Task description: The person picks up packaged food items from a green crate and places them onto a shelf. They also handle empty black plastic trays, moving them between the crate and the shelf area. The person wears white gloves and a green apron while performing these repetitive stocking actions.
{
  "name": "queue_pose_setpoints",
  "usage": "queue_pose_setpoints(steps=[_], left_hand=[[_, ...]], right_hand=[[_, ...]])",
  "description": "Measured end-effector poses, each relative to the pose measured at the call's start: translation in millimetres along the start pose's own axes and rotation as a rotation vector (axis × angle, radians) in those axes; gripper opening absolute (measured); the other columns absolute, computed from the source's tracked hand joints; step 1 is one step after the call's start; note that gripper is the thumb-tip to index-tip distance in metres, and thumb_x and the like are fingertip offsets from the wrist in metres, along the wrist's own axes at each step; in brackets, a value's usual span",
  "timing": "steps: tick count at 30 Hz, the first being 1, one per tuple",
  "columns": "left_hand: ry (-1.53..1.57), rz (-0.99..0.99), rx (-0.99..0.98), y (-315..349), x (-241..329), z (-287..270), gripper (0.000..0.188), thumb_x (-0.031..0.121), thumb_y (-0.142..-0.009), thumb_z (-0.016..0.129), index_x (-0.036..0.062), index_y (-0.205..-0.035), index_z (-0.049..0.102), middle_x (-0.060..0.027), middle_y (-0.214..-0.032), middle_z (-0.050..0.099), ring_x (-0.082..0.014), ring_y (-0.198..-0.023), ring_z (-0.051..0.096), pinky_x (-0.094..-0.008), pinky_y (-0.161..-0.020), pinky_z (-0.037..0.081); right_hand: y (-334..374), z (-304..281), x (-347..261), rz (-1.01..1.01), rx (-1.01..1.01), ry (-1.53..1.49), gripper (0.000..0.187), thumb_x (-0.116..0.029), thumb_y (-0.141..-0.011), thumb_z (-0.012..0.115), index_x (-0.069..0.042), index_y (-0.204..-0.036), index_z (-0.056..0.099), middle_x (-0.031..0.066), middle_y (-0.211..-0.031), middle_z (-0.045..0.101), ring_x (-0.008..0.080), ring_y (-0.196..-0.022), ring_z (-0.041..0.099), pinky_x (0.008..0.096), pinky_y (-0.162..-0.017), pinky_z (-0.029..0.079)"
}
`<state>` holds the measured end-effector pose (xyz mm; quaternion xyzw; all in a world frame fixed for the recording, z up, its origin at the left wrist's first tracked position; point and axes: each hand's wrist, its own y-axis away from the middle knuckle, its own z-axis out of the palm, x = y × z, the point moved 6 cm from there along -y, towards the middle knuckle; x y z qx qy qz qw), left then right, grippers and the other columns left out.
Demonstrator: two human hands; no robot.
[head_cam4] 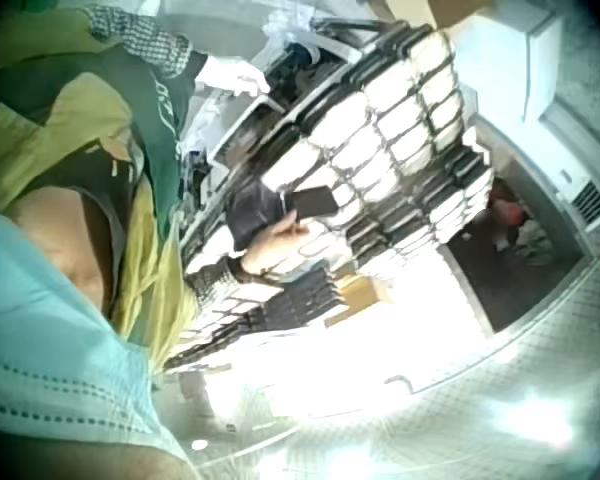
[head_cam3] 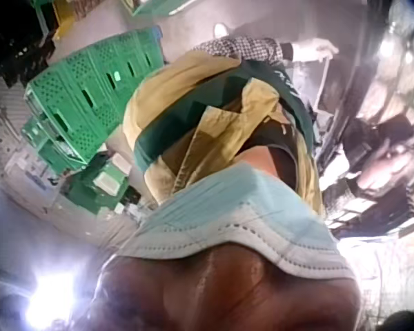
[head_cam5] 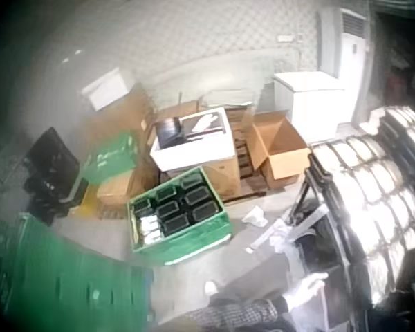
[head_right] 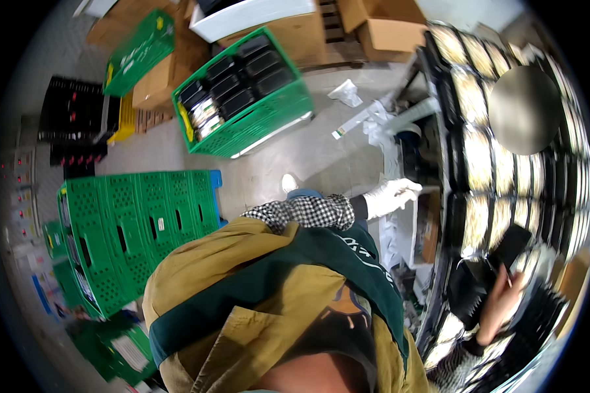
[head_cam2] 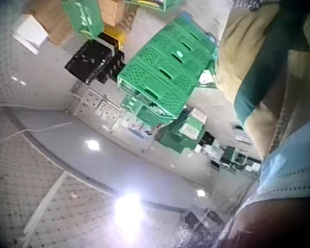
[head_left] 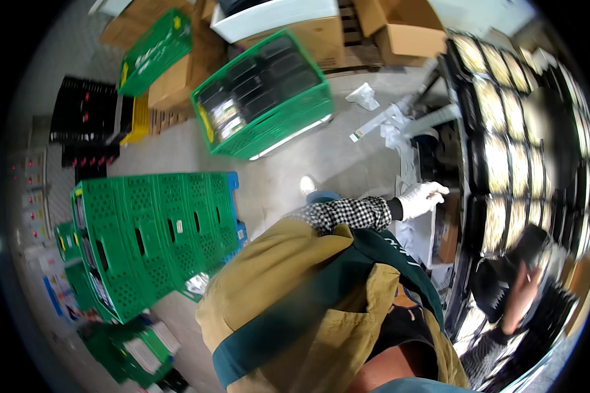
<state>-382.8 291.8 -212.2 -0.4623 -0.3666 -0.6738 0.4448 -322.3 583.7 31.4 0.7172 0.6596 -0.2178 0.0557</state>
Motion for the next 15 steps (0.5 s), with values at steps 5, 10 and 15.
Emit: queue_pose_setpoints(steps=[5, 10, 15], left_hand=[[-0.127, -0.020, 0.607, 99, 52, -228, 0.032, 0.007, -0.090, 0.053, 0.0034, -0.121, 0.051, -0.0087, -0.095, 0.064, -0.0117, -0.069, 0.058, -0.0252, -0.065, 0.051], [-0.087, 0.105, 1.219, 324, 97, -420, 0.031, 0.005, -0.090, 0.051, 0.0039, -0.121, 0.051, -0.0079, -0.095, 0.063, -0.0124, -0.076, 0.058, -0.0252, -0.067, 0.051], [0.100, -0.029, 1.826, 528, 25, -452, 0.031, 0.012, -0.092, 0.051, 0.0033, -0.122, 0.050, -0.0091, -0.104, 0.062, -0.0125, -0.074, 0.060, -0.0241, -0.065, 0.050]], right_hand=[[-71, 197, -302, -0.450, -0.197, -0.231, 0.022, -0.016, -0.089, 0.062, -0.002, -0.086, 0.045, 0.0130, -0.067, 0.048, 0.0202, -0.055, 0.046, 0.0329, -0.051, 0.039], [-74, 428, -548, -0.727, -0.375, -0.597, 0.031, -0.027, -0.086, 0.065, 0.000, -0.089, 0.049, 0.0117, -0.072, 0.050, 0.0227, -0.064, 0.049, 0.0325, -0.059, 0.042], [3, 650, -741, -0.336, -1.106, -1.119, 0.043, -0.031, -0.085, 0.067, 0.003, -0.108, 0.054, 0.0032, -0.081, 0.056, 0.0076, -0.073, 0.048, 0.0233, -0.064, 0.041]])
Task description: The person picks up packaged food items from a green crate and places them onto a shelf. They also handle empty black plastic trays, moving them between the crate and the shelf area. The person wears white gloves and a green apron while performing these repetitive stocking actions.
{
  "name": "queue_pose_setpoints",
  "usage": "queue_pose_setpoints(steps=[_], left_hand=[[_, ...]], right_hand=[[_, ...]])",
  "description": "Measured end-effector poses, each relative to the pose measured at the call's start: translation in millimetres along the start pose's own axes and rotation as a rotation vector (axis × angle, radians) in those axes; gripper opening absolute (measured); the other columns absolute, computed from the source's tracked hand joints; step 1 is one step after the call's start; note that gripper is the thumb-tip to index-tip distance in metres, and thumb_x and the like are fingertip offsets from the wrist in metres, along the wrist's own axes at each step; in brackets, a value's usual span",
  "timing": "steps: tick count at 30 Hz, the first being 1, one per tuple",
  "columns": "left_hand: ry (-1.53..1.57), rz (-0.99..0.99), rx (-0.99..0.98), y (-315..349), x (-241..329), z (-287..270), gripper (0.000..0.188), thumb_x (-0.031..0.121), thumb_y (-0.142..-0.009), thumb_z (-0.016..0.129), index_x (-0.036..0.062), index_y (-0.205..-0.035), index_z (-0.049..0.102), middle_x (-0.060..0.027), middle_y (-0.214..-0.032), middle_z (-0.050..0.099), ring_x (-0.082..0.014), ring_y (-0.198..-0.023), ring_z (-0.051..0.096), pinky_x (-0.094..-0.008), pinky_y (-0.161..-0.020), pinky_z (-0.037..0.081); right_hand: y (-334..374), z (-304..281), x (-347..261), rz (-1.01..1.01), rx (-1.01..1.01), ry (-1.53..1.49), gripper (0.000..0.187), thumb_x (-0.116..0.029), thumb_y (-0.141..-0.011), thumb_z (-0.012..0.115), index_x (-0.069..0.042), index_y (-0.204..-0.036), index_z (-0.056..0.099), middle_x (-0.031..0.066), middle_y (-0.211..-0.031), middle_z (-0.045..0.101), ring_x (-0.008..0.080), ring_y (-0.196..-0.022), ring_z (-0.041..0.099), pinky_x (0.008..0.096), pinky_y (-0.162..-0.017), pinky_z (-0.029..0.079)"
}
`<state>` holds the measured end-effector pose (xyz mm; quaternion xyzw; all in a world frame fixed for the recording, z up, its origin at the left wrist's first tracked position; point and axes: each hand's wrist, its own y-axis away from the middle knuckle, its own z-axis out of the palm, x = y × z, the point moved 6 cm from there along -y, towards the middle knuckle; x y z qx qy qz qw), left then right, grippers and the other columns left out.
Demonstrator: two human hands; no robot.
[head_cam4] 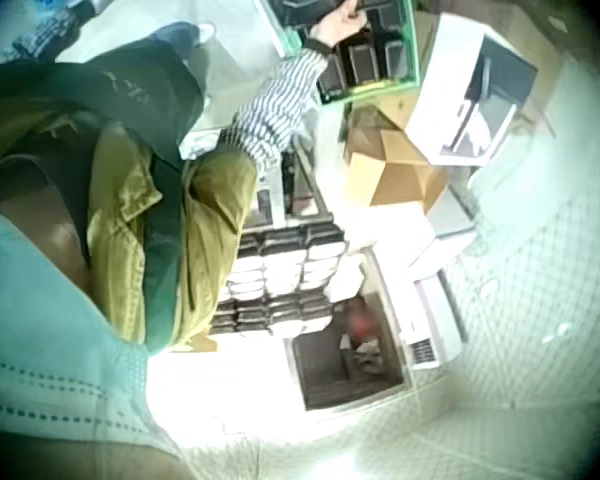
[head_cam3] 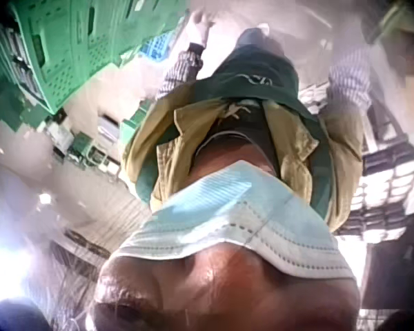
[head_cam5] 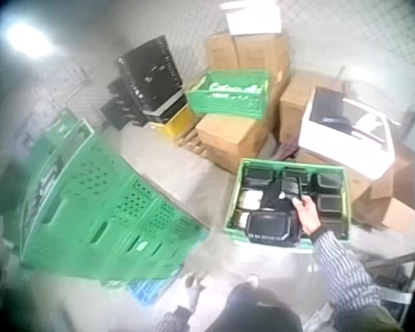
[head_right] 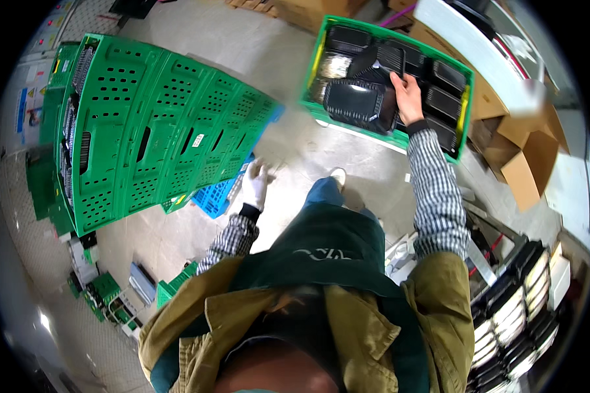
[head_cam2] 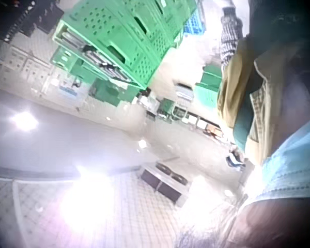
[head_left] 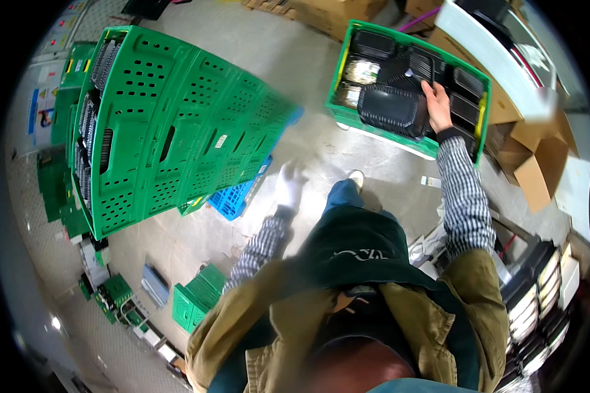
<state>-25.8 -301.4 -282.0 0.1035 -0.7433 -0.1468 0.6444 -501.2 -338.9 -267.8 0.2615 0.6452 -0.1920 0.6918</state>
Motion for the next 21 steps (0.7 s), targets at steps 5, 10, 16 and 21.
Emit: queue_pose_setpoints(steps=[5, 10, 16, 21], left_hand=[[-0.046, -0.186, 0.124, 15, -18, -21, 0.035, 0.017, -0.094, 0.049, 0.0067, -0.128, 0.048, -0.0086, -0.105, 0.062, -0.0103, -0.063, 0.059, -0.0216, -0.060, 0.047], [-0.233, 0.125, -0.109, -26, -17, 71, 0.045, 0.010, -0.090, 0.056, 0.0092, -0.133, 0.043, -0.0090, -0.110, 0.059, -0.0130, -0.079, 0.061, -0.0237, -0.067, 0.050], [-0.845, 0.518, 0.023, -174, 74, 199, 0.065, 0.015, -0.079, 0.063, 0.0038, -0.137, 0.034, -0.0237, -0.121, 0.053, -0.0378, -0.109, 0.053, -0.0424, -0.093, 0.044], [-0.997, 0.134, -0.030, -330, 48, 261, 0.061, 0.034, -0.085, 0.058, -0.0005, -0.131, 0.039, -0.0246, -0.113, 0.057, -0.0377, -0.105, 0.056, -0.0415, -0.090, 0.044]], right_hand=[[-85, 46, 122, -0.059, 0.049, 1.055, 0.038, -0.022, -0.086, 0.061, -0.006, -0.119, 0.052, 0.0159, -0.102, 0.059, 0.0301, -0.089, 0.060, 0.0371, -0.079, 0.048], [-60, 68, 106, -0.369, -0.112, 0.999, 0.036, -0.016, -0.081, 0.063, -0.006, -0.114, 0.056, 0.0177, -0.112, 0.056, 0.0347, -0.108, 0.052, 0.0394, -0.091, 0.044], [-52, -113, 18, -0.343, 0.314, 1.178, 0.034, -0.019, -0.079, 0.064, -0.003, -0.108, 0.060, 0.0152, -0.093, 0.064, 0.0306, -0.086, 0.062, 0.0402, -0.075, 0.049], [-86, -369, 204, 0.237, 0.195, 1.002, 0.049, -0.041, -0.092, 0.050, 0.002, -0.113, 0.056, 0.0182, -0.101, 0.064, 0.0310, -0.096, 0.060, 0.0384, -0.081, 0.046]])
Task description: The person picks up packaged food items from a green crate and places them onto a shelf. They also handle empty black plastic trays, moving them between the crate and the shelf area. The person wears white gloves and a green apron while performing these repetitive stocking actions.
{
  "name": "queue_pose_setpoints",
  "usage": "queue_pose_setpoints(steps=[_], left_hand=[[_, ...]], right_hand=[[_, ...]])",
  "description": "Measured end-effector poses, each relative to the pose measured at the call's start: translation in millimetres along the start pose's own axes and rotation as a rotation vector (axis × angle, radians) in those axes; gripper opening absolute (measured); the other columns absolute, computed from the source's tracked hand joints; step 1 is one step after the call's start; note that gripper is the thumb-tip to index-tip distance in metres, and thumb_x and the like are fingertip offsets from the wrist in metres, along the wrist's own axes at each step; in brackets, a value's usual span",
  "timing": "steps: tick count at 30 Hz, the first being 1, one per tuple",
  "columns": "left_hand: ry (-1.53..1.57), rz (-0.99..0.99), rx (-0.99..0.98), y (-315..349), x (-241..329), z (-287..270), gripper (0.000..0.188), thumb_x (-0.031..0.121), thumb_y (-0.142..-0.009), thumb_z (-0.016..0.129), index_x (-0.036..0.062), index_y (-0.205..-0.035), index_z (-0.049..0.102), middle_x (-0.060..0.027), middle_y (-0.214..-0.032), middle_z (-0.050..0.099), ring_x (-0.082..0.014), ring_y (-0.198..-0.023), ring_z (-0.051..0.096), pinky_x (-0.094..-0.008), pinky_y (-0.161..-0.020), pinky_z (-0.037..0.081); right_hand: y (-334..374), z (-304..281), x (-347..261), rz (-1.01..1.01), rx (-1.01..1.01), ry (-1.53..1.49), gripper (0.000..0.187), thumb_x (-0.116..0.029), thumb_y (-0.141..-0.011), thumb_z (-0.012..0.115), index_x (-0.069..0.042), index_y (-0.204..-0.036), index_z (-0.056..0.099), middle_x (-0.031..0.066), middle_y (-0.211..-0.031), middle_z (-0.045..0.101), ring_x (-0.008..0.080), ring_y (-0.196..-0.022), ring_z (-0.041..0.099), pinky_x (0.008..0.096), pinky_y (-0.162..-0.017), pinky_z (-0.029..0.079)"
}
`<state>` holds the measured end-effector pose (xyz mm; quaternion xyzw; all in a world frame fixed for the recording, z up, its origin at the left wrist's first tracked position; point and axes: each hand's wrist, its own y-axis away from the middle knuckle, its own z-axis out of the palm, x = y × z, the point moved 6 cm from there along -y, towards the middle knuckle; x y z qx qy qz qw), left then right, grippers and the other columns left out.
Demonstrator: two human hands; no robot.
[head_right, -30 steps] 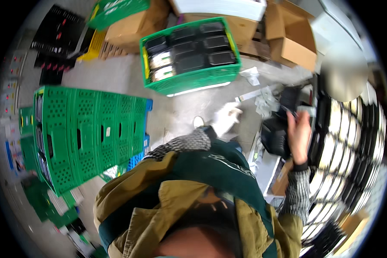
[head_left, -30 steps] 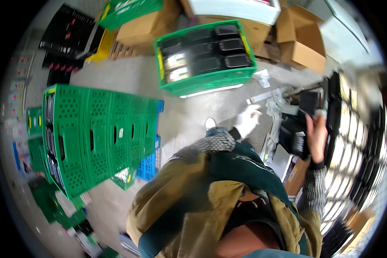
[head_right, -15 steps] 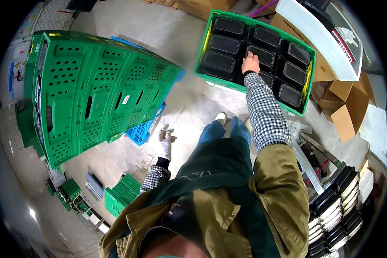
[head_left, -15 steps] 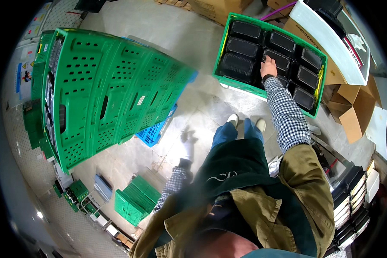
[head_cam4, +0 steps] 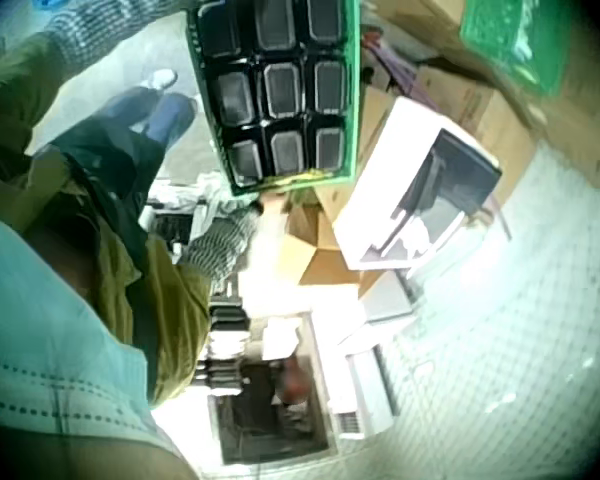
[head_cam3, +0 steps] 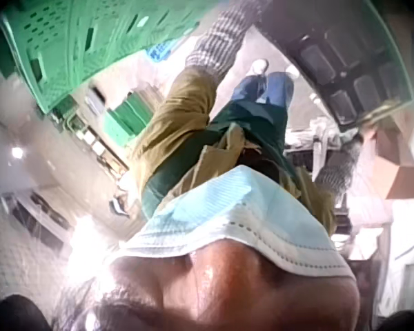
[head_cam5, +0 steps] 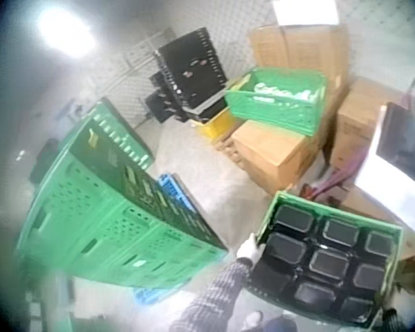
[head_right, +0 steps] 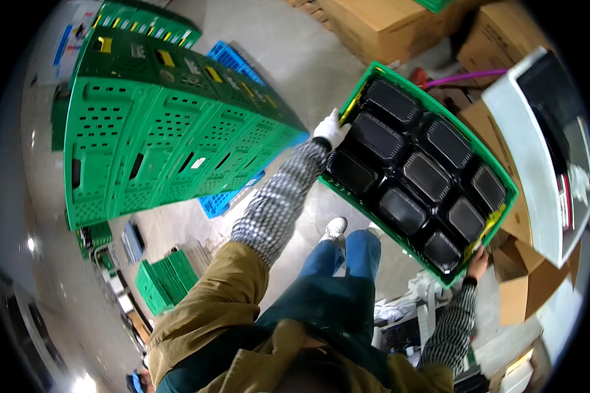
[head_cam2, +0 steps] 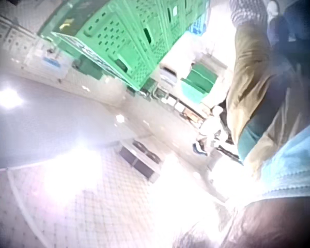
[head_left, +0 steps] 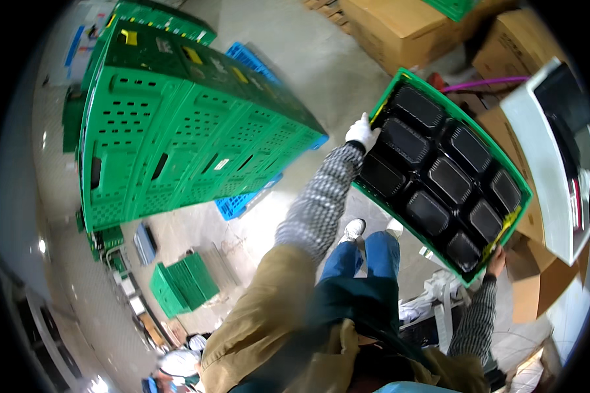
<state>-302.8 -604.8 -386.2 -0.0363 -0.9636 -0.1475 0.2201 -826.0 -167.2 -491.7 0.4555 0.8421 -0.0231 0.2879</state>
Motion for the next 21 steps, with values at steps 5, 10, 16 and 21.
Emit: queue_pose_setpoints(steps=[5, 10, 16, 21], left_hand=[[0.129, -0.089, -0.039, -37, -8, 21, 0.037, 0.039, -0.087, 0.053, 0.0045, -0.098, 0.063, -0.0202, -0.088, 0.065, -0.0350, -0.089, 0.062, -0.0406, -0.080, 0.048], [0.142, 0.019, -0.029, 17, -19, -3, 0.032, 0.036, -0.083, 0.057, 0.0069, -0.088, 0.068, -0.0162, -0.076, 0.066, -0.0311, -0.073, 0.064, -0.0389, -0.069, 0.049], [0.586, -0.263, -0.203, 172, -9, -143, 0.028, 0.028, -0.087, 0.057, 0.0017, -0.085, 0.065, -0.0056, -0.059, 0.056, -0.0128, -0.047, 0.051, -0.0291, -0.049, 0.043], [0.601, -0.200, -0.139, 258, 12, -267, 0.023, 0.026, -0.081, 0.061, 0.0031, -0.081, 0.066, -0.0023, -0.061, 0.055, -0.0112, -0.048, 0.049, -0.0274, -0.047, 0.041]], right_hand=[[-15, 22, 4, 0.224, -0.176, -0.226, 0.058, -0.047, -0.093, 0.047, 0.007, -0.110, 0.058, 0.0109, -0.092, 0.062, 0.0208, -0.082, 0.057, 0.0283, -0.076, 0.046], [16, -28, -22, 0.051, -0.031, -0.345, 0.056, -0.052, -0.089, 0.052, 0.003, -0.085, 0.061, -0.0008, -0.063, 0.048, 0.0089, -0.056, 0.040, 0.0266, -0.048, 0.032], [59, -191, -127, -0.097, -0.436, -0.507, 0.033, -0.034, -0.091, 0.055, -0.012, -0.067, 0.048, -0.0062, -0.057, 0.037, 0.0039, -0.052, 0.034, 0.0215, -0.049, 0.022], [85, -307, -212, -0.256, -0.433, -0.649, 0.034, -0.035, -0.086, 0.054, -0.002, -0.079, 0.057, -0.0024, -0.058, 0.039, 0.0061, -0.053, 0.034, 0.0223, -0.050, 0.024]])
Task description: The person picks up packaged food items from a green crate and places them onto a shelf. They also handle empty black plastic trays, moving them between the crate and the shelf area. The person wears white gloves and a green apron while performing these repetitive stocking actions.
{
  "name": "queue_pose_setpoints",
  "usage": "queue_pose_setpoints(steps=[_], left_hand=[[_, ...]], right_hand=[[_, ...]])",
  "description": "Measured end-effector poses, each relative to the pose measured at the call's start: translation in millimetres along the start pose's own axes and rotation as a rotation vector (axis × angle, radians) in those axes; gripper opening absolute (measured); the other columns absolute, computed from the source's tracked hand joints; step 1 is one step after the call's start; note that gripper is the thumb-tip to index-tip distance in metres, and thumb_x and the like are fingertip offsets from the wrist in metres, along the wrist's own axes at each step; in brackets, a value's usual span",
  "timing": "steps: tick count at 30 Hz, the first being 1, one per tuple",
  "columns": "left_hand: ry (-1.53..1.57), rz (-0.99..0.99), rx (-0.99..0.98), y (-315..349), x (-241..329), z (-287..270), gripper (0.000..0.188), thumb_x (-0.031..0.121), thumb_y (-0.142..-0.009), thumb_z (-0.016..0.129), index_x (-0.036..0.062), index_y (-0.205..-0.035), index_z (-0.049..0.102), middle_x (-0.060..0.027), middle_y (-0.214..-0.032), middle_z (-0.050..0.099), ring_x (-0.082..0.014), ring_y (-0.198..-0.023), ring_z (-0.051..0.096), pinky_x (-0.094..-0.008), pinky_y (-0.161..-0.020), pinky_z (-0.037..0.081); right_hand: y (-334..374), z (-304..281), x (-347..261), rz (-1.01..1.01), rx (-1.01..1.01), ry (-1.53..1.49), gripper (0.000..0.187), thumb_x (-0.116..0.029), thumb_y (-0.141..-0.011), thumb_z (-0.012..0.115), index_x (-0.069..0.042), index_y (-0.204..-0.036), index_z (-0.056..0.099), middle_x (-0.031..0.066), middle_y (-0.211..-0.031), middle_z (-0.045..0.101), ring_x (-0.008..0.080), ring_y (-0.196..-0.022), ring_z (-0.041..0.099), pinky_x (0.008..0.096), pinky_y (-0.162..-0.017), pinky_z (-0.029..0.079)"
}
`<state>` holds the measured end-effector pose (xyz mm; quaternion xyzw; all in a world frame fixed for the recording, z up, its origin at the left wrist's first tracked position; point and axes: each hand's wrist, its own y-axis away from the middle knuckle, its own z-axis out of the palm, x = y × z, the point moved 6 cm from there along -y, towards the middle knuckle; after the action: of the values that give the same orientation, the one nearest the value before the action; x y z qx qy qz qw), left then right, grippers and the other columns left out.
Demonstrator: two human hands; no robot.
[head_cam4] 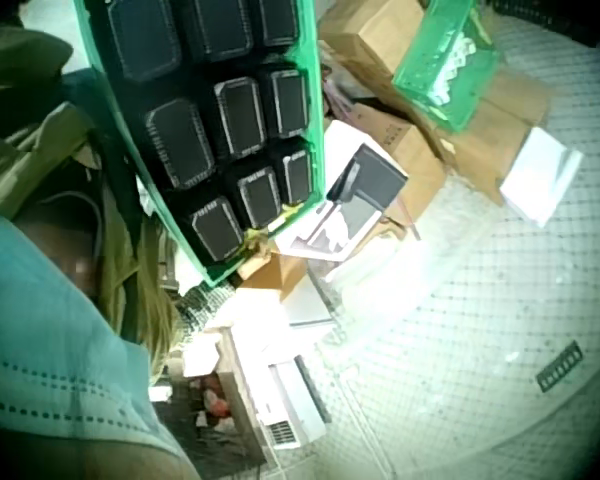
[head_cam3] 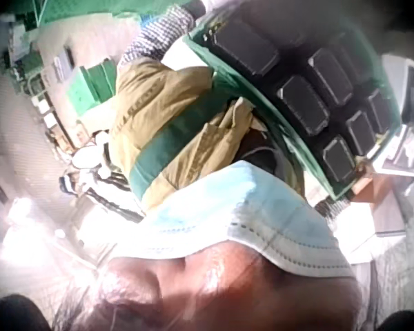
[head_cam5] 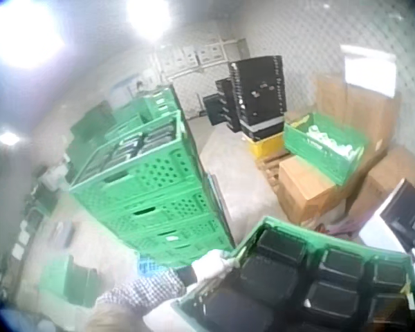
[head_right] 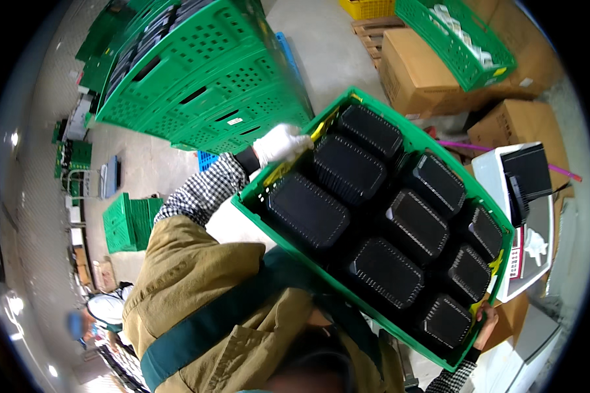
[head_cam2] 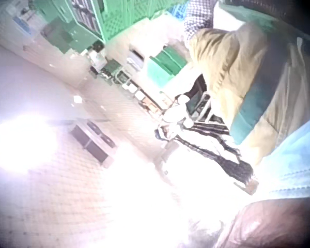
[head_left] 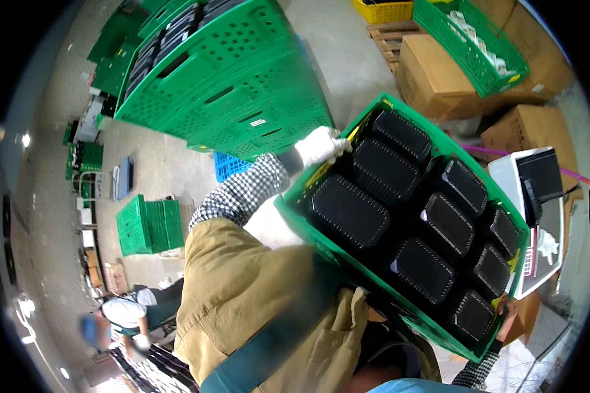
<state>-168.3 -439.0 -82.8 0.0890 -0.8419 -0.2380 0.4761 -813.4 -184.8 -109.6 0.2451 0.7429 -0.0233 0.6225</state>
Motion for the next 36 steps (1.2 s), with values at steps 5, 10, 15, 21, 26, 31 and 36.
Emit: queue_pose_setpoints(steps=[5, 10, 15, 21, 26, 31, 36], left_hand=[[0.196, 0.340, 0.051, 79, 68, -103, 0.021, 0.022, -0.081, 0.059, 0.0033, -0.074, 0.067, 0.0007, -0.061, 0.052, -0.0088, -0.049, 0.048, -0.0245, -0.048, 0.040], [0.390, 0.651, 0.069, 147, 121, -238, 0.021, 0.020, -0.084, 0.055, 0.0013, -0.088, 0.065, 0.0008, -0.072, 0.060, -0.0035, -0.054, 0.048, -0.0204, -0.050, 0.041], [0.562, 0.741, -0.067, 147, 105, -407, 0.027, 0.019, -0.092, 0.049, -0.0024, -0.107, 0.058, -0.0016, -0.084, 0.064, -0.0073, -0.063, 0.057, -0.0201, -0.056, 0.047], [0.499, 0.744, 0.211, 158, 26, -585, 0.026, 0.021, -0.091, 0.050, 0.0010, -0.108, 0.055, -0.0032, -0.091, 0.061, -0.0094, -0.072, 0.056, -0.0228, -0.064, 0.046], [0.428, 0.680, 0.398, 151, -27, -706, 0.026, 0.022, -0.091, 0.052, 0.0038, -0.110, 0.053, -0.0045, -0.097, 0.059, -0.0112, -0.080, 0.055, -0.0250, -0.071, 0.045], [0.336, 0.597, 0.562, 152, -84, -805, 0.027, 0.023, -0.091, 0.053, 0.0066, -0.112, 0.051, -0.0057, -0.103, 0.057, -0.0130, -0.087, 0.054, -0.0272, -0.079, 0.044], [-0.351, 0.564, 0.924, 175, -120, -832, 0.026, 0.024, -0.091, 0.051, 0.0088, -0.113, 0.051, -0.0082, -0.108, 0.056, -0.0160, -0.093, 0.054, -0.0287, -0.084, 0.043]], right_hand=[[29, 19, -177, -0.222, -0.028, 0.027, 0.036, -0.037, -0.087, 0.051, -0.002, -0.092, 0.056, -0.0030, -0.061, 0.036, 0.0070, -0.056, 0.033, 0.0220, -0.055, 0.024], [80, 102, -329, -0.464, -0.186, 0.192, 0.031, -0.027, -0.088, 0.054, 0.001, -0.102, 0.054, 0.0017, -0.074, 0.045, 0.0083, -0.067, 0.044, 0.0203, -0.065, 0.034], [98, 318, -317, -0.656, -0.391, 0.383, 0.033, -0.025, -0.088, 0.055, 0.001, -0.108, 0.052, 0.0041, -0.082, 0.048, 0.0096, -0.074, 0.047, 0.0215, -0.071, 0.037], [71, 523, -431, -1.139, -0.486, 0.423, 0.036, -0.023, -0.088, 0.057, 0.001, -0.114, 0.049, 0.0070, -0.092, 0.051, 0.0113, -0.083, 0.050, 0.0229, -0.077, 0.039], [5, 678, -556, -1.520, -0.463, 0.293, 0.040, -0.021, -0.088, 0.058, 0.001, -0.119, 0.046, 0.0094, -0.100, 0.053, 0.0127, -0.090, 0.053, 0.0240, -0.083, 0.041], [-52, 806, -641, -1.841, -0.478, 0.233, 0.045, -0.020, -0.088, 0.060, 0.001, -0.125, 0.044, 0.0118, -0.108, 0.055, 0.0140, -0.097, 0.056, 0.0252, -0.088, 0.043], [-181, 872, -654, -1.371, -1.031, 0.101, 0.056, -0.022, -0.088, 0.062, 0.002, -0.132, 0.038, 0.0154, -0.126, 0.052, 0.0155, -0.102, 0.059, 0.0280, -0.091, 0.048]])
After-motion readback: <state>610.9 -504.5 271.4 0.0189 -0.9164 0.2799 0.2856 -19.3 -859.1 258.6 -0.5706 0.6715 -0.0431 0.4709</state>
